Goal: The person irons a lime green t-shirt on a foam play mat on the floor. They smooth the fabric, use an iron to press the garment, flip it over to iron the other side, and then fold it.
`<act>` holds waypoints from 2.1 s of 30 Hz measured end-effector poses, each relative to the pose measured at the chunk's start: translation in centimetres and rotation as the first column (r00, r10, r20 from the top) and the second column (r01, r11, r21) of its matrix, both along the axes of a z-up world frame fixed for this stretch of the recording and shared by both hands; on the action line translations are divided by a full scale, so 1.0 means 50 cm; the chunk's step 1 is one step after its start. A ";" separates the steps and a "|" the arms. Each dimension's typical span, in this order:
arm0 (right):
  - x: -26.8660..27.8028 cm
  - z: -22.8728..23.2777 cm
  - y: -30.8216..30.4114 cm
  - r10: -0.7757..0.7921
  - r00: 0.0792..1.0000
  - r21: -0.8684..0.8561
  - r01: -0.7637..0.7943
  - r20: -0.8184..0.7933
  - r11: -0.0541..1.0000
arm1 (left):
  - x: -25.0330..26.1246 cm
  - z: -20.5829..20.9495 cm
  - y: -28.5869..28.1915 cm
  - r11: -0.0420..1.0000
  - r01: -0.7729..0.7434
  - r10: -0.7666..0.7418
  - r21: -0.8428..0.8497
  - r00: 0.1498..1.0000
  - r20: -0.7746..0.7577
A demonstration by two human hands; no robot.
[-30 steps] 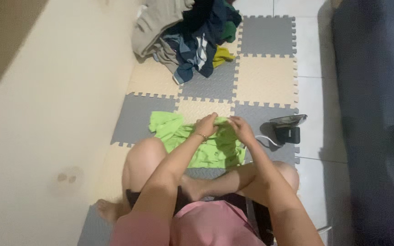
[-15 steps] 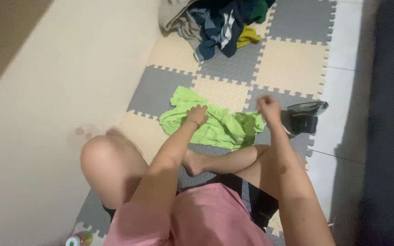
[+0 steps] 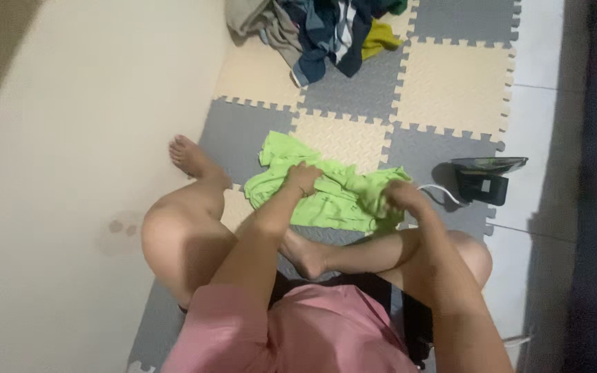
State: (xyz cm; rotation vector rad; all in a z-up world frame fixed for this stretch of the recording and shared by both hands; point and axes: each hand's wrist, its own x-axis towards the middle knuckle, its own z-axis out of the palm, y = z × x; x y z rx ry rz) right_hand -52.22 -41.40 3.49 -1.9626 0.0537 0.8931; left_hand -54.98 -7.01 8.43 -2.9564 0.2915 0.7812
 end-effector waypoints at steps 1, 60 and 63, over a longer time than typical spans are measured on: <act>0.012 -0.010 -0.004 -0.230 0.972 0.105 0.224 0.051 0.969 | 0.005 0.001 0.010 1.000 -0.014 0.013 -0.017 1.000 -0.004; 0.094 0.133 -0.034 -0.709 0.691 0.546 0.652 -0.141 0.527 | 0.182 -0.143 0.430 0.011 -0.421 0.906 -0.907 0.388 -0.169; 0.106 0.164 -0.009 -0.645 0.739 0.420 0.657 -0.194 0.627 | 0.209 -0.123 0.462 -0.329 -0.422 0.814 -0.845 0.326 -0.480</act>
